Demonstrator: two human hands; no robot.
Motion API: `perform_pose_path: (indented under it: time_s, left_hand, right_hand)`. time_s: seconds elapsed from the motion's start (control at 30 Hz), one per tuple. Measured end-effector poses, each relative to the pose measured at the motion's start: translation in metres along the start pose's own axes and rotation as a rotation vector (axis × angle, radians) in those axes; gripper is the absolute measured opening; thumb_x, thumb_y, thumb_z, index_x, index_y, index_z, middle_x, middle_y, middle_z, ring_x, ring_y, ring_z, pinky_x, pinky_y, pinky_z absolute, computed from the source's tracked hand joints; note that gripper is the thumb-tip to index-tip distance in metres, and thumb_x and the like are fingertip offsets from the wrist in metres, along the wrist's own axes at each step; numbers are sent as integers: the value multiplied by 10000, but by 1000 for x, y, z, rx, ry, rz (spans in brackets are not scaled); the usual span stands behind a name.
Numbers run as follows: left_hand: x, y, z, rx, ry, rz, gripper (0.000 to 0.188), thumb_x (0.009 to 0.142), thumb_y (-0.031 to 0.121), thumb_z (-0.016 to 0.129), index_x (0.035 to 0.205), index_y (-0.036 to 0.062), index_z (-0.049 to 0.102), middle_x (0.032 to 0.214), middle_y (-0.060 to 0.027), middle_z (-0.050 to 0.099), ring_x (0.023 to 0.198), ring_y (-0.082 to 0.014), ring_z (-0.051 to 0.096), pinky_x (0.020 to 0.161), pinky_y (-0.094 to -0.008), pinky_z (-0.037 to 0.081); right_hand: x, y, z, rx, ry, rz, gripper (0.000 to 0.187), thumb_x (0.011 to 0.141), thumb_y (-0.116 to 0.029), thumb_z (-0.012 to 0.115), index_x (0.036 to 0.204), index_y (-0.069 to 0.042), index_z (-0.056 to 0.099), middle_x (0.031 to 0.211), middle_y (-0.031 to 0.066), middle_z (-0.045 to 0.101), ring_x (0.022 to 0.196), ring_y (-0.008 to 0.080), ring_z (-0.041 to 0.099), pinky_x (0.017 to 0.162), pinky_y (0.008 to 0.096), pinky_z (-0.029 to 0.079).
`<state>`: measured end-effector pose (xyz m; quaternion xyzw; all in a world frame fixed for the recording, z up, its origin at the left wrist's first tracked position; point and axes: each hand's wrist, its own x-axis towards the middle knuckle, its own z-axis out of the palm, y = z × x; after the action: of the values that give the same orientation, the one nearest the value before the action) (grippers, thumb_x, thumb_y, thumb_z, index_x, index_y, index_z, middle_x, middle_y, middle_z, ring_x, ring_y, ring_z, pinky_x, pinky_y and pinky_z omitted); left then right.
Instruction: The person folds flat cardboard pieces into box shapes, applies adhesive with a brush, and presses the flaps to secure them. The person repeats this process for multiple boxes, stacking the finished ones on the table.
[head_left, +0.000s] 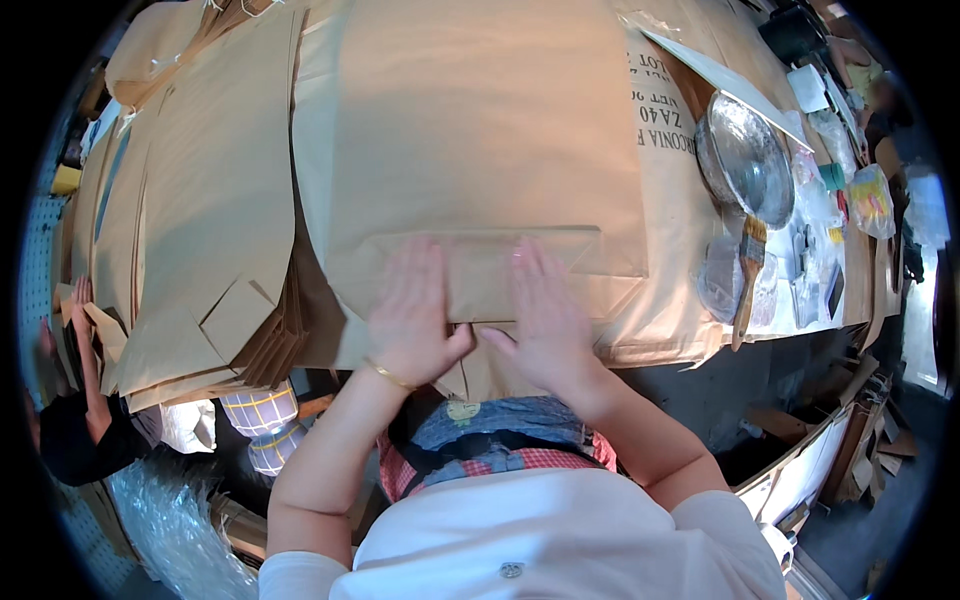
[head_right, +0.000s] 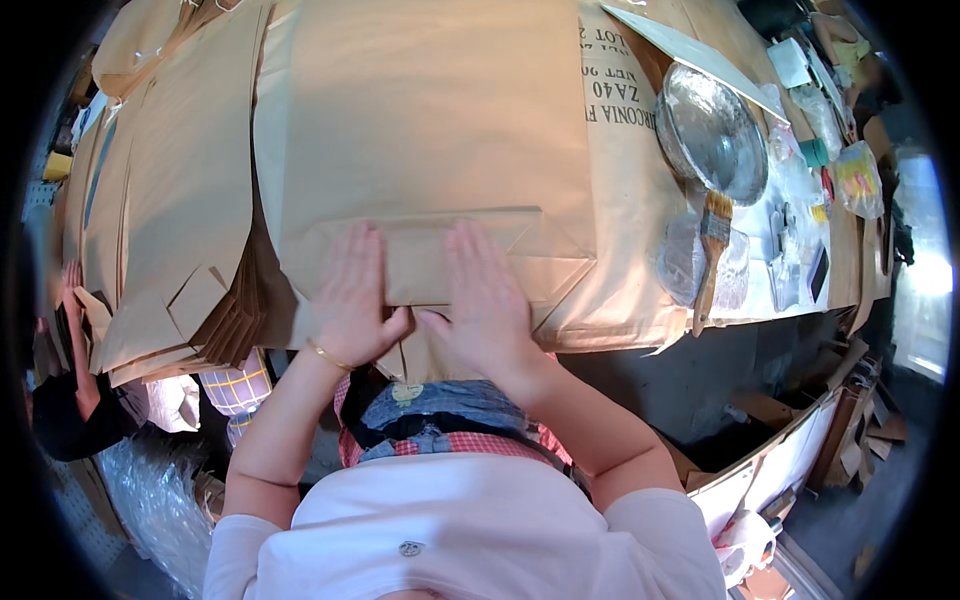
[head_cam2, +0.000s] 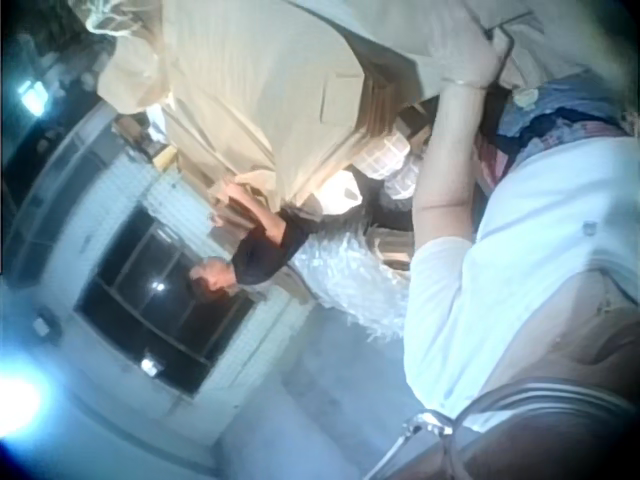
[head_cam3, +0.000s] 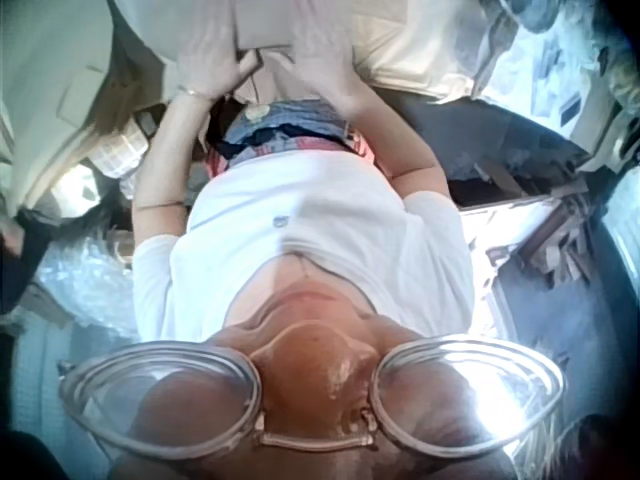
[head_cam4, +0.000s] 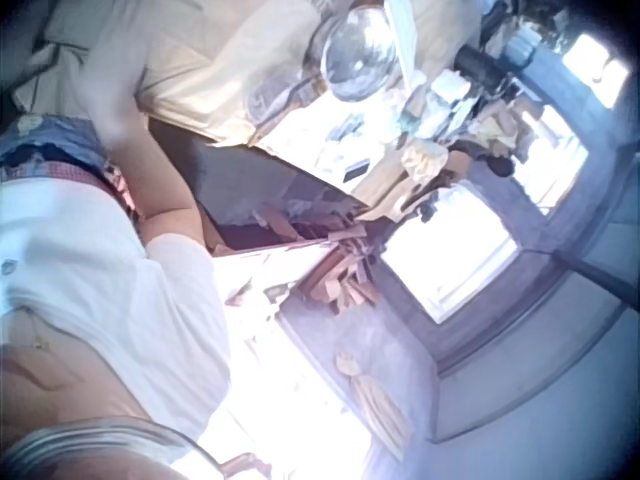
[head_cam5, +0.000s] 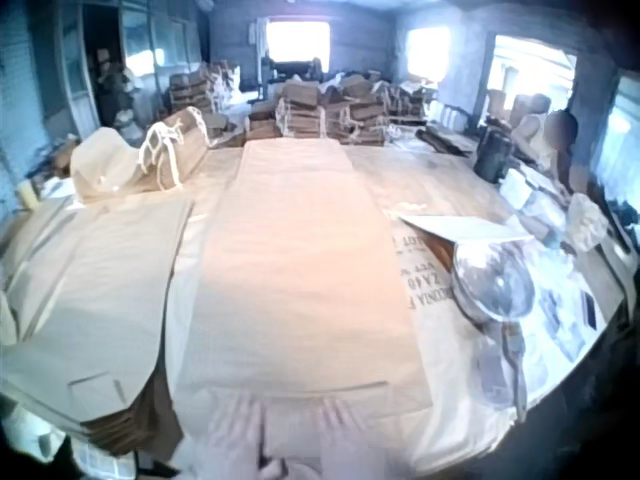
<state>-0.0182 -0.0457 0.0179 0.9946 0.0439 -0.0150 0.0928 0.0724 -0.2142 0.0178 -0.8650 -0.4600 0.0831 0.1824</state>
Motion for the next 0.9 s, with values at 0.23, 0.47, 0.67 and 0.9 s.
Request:
perform_pose_path:
  time_s: [0.23,0.47,0.67,0.9]
  left_hand:
    - [-5,-7,-22,47,-77,-159,1036,751,602,615,1398,-129,269,1477,-312,245,1402,-410,212,1160,-480,154]
    - [-30,-13,-19,117,63,-145,902,738,508,661,1376,-57,366,1448,-259,328,1385,-373,265,1147,-486,175]
    - [36,46,23,98,284,163,466,762,222,562,1170,-2,560,1155,-144,586,1095,-315,540,998,-456,388]
    - [32,26,-92,229,66,93,156,708,203,609,741,92,713,767,-96,676,816,-293,631,752,-443,454]
  right_hand:
    - [-7,24,-30,91,-60,3,892,763,-355,732,1422,56,294,1471,235,323,1399,349,268,1146,454,223]
    - [-32,58,-52,-72,33,29,872,761,-272,736,1443,26,280,1476,238,317,1386,388,282,1142,474,216]
    - [-22,48,-39,495,-65,137,678,812,-116,673,1405,26,377,1439,216,404,1305,318,434,1055,447,378]
    - [-18,67,-100,556,412,221,321,925,-80,560,1216,51,593,1189,140,642,1116,214,594,992,325,426]
